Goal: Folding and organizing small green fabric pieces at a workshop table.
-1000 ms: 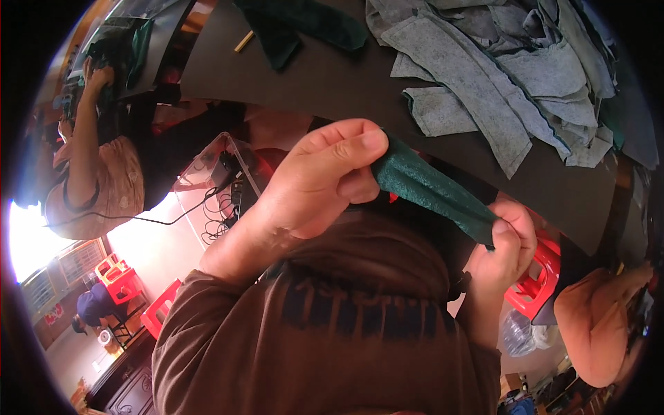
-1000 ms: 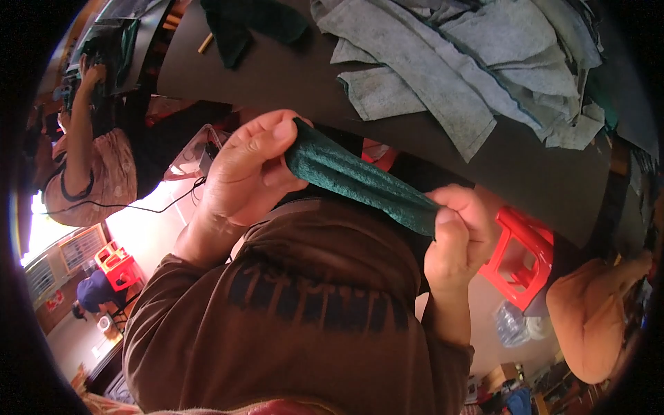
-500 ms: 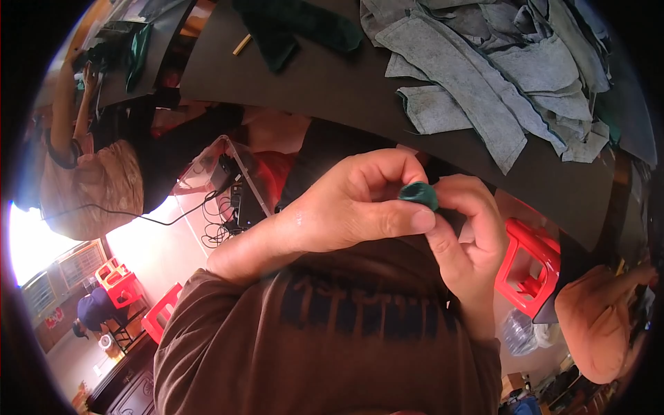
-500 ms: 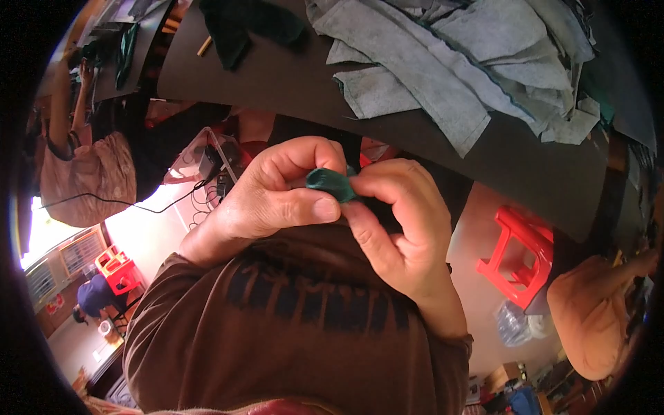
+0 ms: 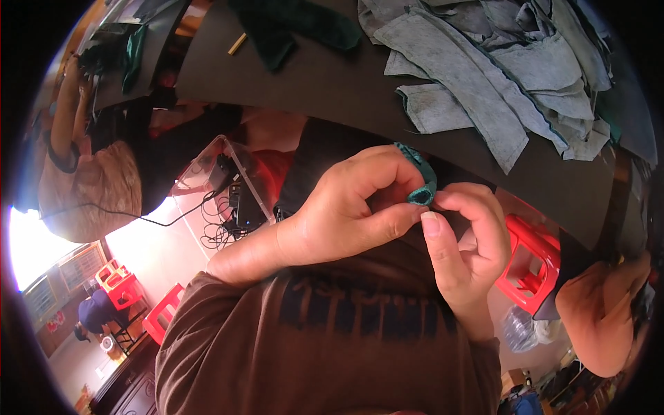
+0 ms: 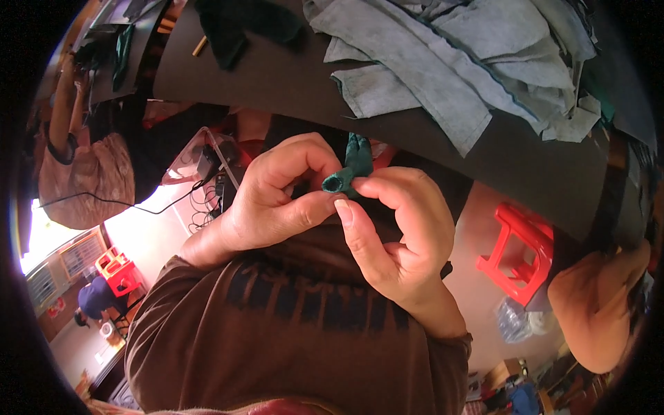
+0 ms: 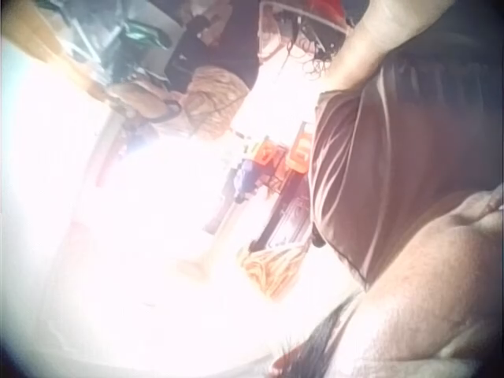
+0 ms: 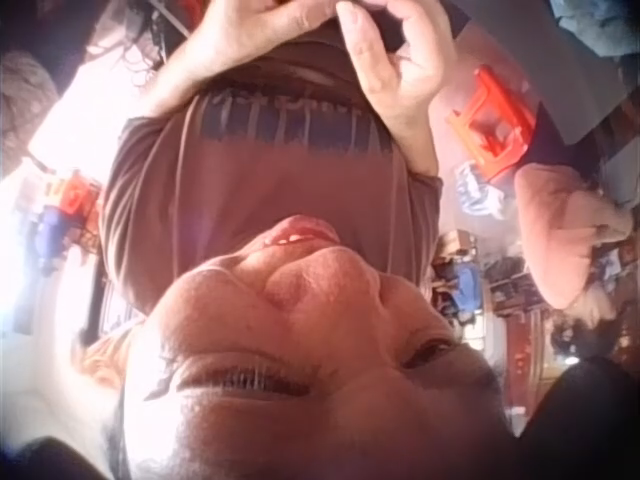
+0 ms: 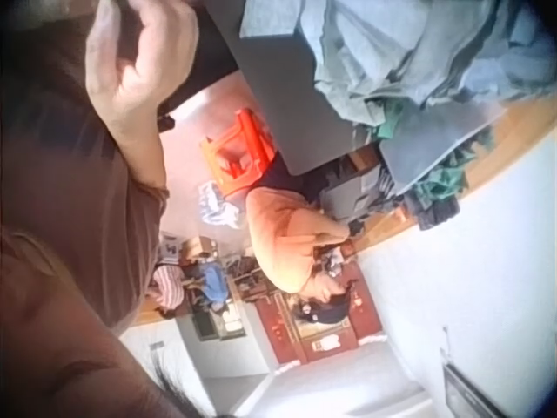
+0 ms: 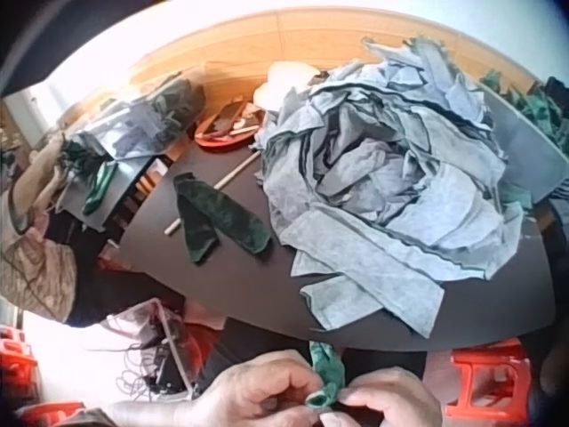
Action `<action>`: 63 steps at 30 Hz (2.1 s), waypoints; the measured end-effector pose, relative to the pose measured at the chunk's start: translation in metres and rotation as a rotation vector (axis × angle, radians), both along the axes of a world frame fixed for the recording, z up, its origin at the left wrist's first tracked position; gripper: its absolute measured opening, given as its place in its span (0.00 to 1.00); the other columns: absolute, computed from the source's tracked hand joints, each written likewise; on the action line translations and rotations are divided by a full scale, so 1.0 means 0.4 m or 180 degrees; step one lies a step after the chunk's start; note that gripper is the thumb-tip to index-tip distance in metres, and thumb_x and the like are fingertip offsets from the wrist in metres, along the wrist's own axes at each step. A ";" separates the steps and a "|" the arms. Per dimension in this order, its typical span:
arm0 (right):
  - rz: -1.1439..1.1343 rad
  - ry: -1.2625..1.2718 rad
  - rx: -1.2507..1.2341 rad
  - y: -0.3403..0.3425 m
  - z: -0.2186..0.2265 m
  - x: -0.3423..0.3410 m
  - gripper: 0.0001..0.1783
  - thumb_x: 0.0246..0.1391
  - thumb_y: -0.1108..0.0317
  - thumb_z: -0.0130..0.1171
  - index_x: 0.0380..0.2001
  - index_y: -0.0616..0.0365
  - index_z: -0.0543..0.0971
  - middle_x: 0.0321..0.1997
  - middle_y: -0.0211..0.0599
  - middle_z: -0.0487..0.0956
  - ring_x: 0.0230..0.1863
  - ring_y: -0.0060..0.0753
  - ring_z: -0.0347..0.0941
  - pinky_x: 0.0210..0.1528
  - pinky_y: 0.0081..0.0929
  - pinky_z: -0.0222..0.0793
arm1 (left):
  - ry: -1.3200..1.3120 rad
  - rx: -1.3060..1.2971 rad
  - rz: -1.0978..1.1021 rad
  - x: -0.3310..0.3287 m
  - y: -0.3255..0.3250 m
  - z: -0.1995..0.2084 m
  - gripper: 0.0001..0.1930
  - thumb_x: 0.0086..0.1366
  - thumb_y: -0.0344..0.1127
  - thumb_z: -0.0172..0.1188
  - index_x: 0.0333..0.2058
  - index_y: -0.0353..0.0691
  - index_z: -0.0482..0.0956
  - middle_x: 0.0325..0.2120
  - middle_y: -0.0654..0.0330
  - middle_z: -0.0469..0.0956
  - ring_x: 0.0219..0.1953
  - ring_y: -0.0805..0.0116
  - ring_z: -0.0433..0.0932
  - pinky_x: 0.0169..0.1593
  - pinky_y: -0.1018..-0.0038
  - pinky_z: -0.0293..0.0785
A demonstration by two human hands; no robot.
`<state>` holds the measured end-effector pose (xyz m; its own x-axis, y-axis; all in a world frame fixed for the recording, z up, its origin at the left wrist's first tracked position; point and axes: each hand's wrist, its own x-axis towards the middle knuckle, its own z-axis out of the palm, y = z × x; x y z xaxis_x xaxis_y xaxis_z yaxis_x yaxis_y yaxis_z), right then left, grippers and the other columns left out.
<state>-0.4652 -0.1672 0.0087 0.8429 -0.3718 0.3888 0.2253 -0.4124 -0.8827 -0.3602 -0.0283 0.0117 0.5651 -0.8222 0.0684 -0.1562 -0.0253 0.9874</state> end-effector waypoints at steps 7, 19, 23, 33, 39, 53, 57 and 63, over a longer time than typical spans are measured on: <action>-0.0101 0.0148 -0.0209 -0.001 -0.006 -0.001 0.09 0.39 0.77 0.62 0.28 0.63 0.75 0.27 0.38 0.75 0.27 0.36 0.71 0.30 0.25 0.65 | -0.0458 -0.0405 -0.0172 0.013 0.007 -0.012 0.07 0.50 0.22 0.56 0.31 0.32 0.74 0.23 0.59 0.71 0.26 0.67 0.70 0.29 0.74 0.65; 0.0069 0.0268 -0.0224 0.003 -0.014 0.006 0.10 0.32 0.79 0.59 0.22 0.61 0.71 0.23 0.37 0.72 0.23 0.37 0.68 0.26 0.27 0.64 | -0.0802 -0.0212 0.0168 -0.012 -0.003 -0.029 0.03 0.47 0.23 0.55 0.23 0.35 0.72 0.20 0.59 0.69 0.21 0.67 0.68 0.22 0.75 0.63; 0.0254 0.0322 0.0432 0.001 -0.020 0.000 0.08 0.34 0.79 0.58 0.21 0.61 0.70 0.22 0.35 0.71 0.22 0.32 0.67 0.27 0.24 0.63 | -0.0546 -0.0134 0.0105 -0.012 -0.002 -0.024 0.02 0.48 0.24 0.54 0.22 0.35 0.71 0.20 0.60 0.69 0.21 0.68 0.67 0.23 0.76 0.62; 0.0192 0.0273 0.0602 0.003 -0.009 -0.002 0.06 0.37 0.78 0.58 0.22 0.62 0.70 0.22 0.35 0.71 0.23 0.29 0.67 0.29 0.21 0.62 | 0.0147 -0.0317 -0.0201 0.003 0.004 -0.003 0.03 0.54 0.28 0.55 0.25 0.35 0.71 0.22 0.61 0.69 0.25 0.72 0.67 0.27 0.76 0.62; 0.0250 0.0220 0.0404 0.000 -0.016 -0.001 0.07 0.36 0.79 0.57 0.21 0.61 0.70 0.22 0.34 0.71 0.23 0.29 0.66 0.28 0.21 0.62 | -0.0385 -0.0275 -0.0157 -0.001 -0.003 -0.019 0.05 0.51 0.27 0.58 0.25 0.35 0.71 0.22 0.59 0.69 0.25 0.67 0.67 0.27 0.75 0.62; 0.0829 0.0431 0.2462 0.004 -0.021 -0.010 0.02 0.44 0.79 0.52 0.24 0.64 0.70 0.30 0.34 0.70 0.30 0.20 0.63 0.34 0.16 0.59 | 0.3717 -0.0530 -0.0379 -0.012 -0.004 -0.030 0.13 0.59 0.42 0.52 0.25 0.37 0.68 0.24 0.64 0.66 0.18 0.82 0.59 0.20 0.85 0.53; 0.0568 0.0310 0.2219 0.004 -0.029 -0.003 0.02 0.45 0.78 0.52 0.24 0.63 0.70 0.30 0.34 0.69 0.30 0.20 0.62 0.33 0.16 0.58 | 0.2396 -0.0832 -0.0195 -0.021 -0.004 -0.034 0.22 0.56 0.51 0.58 0.36 0.36 0.69 0.29 0.63 0.67 0.25 0.78 0.64 0.29 0.84 0.60; 0.0267 -0.0036 0.1880 0.020 -0.048 0.021 0.23 0.49 0.60 0.58 0.43 0.64 0.67 0.42 0.40 0.66 0.42 0.27 0.63 0.46 0.23 0.59 | 0.0216 -0.0319 -0.0217 -0.007 0.008 -0.012 0.12 0.58 0.28 0.58 0.40 0.34 0.70 0.28 0.59 0.73 0.27 0.71 0.74 0.30 0.78 0.68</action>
<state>-0.4568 -0.1591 -0.0105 0.8757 -0.4603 0.1456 0.2466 0.1673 -0.9546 -0.3630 -0.0250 0.0069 0.5142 -0.8498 0.1157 -0.0870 0.0826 0.9928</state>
